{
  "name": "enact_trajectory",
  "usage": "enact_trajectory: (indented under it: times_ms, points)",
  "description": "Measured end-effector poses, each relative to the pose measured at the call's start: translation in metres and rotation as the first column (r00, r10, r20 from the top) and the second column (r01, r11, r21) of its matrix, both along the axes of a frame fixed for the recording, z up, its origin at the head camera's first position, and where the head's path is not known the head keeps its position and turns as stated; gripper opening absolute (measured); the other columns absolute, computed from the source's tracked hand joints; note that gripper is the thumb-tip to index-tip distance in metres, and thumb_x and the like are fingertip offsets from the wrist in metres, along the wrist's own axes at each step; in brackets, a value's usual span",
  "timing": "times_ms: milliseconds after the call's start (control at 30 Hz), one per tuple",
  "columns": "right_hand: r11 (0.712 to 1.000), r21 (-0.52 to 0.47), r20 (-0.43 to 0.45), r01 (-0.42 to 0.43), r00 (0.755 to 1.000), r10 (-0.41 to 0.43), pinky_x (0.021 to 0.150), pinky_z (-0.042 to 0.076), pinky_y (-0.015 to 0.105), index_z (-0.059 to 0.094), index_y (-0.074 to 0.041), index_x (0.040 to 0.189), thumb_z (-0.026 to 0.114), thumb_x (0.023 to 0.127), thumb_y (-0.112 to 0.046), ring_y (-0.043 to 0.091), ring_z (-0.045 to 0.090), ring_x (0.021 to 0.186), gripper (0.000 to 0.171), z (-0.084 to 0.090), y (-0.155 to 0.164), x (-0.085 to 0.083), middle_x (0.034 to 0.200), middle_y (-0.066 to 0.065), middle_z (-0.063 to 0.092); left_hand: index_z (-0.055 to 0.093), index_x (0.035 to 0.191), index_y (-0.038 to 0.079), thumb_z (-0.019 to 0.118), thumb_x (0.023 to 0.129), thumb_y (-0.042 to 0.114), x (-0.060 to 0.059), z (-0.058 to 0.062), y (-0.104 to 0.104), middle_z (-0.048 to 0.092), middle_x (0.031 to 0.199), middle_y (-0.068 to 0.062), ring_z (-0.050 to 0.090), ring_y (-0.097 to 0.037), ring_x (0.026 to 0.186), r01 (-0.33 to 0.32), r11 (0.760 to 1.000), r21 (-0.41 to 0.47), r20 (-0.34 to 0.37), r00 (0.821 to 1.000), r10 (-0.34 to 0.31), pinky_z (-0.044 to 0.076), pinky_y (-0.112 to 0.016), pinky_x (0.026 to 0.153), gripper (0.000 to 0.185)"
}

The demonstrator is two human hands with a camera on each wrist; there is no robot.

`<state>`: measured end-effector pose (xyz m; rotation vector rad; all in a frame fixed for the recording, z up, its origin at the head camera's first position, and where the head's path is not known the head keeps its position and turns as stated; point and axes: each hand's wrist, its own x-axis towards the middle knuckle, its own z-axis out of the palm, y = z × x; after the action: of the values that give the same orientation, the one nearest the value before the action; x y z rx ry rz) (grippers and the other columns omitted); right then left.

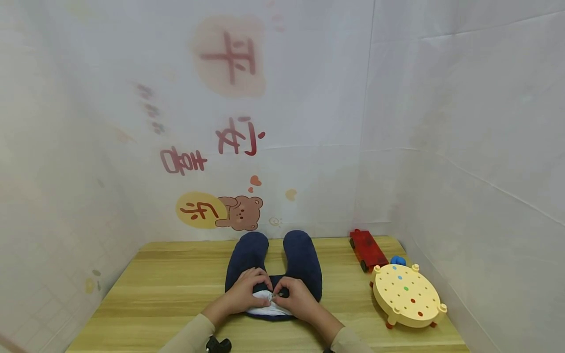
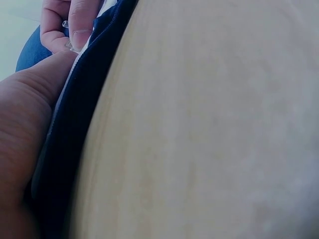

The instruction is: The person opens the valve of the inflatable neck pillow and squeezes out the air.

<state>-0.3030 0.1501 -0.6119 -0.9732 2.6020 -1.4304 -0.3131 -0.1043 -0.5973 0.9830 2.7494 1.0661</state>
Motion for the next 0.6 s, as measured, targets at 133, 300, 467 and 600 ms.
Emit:
enact_trajectory:
  times_ms: [133,300,467,600]
  points:
    - [1.0,-0.001,-0.016,-0.004,1.0,0.004,0.09,0.054,0.027,0.075,-0.027,0.095,0.087,0.098,-0.021,0.009,0.069,0.099,0.014,-0.0012,0.0005,-0.0003,0.099,-0.014,0.072,0.076,0.107,0.032,0.095,0.089,0.04,-0.0002,-0.0001,0.0,0.059,0.118,0.018,0.052,-0.019,0.129,-0.001,1.0,-0.001,-0.003,1.0,0.001,0.032,-0.064,0.122,0.028]
    - [1.0,0.001,-0.033,-0.012,0.999,0.012,0.09,0.055,0.027,0.075,-0.027,0.096,0.087,0.098,-0.02,0.007,0.068,0.099,0.013,-0.003,0.001,-0.0022,0.099,-0.015,0.072,0.076,0.107,0.032,0.095,0.089,0.04,0.0006,0.0004,0.0002,0.059,0.118,0.018,0.053,-0.016,0.127,0.002,1.0,0.004,-0.006,1.0,-0.002,0.032,-0.064,0.121,0.028]
    - [1.0,0.011,-0.005,-0.007,1.0,0.007,0.09,0.054,0.026,0.075,-0.029,0.096,0.087,0.098,-0.021,0.006,0.068,0.099,0.014,-0.0038,0.001,-0.0033,0.099,-0.017,0.072,0.076,0.108,0.032,0.094,0.089,0.041,-0.0004,-0.0012,-0.0001,0.059,0.118,0.018,0.053,-0.014,0.125,0.004,1.0,0.005,0.004,1.0,-0.004,0.033,-0.063,0.12,0.027]
    - [1.0,0.016,0.005,-0.003,1.0,0.003,0.091,0.054,0.027,0.075,-0.03,0.096,0.087,0.098,-0.022,0.006,0.068,0.1,0.015,-0.0047,0.001,-0.0036,0.099,-0.017,0.072,0.076,0.108,0.032,0.094,0.089,0.041,-0.001,-0.002,0.0,0.059,0.118,0.018,0.053,-0.014,0.125,0.002,1.0,0.007,0.005,1.0,-0.002,0.034,-0.061,0.12,0.027]
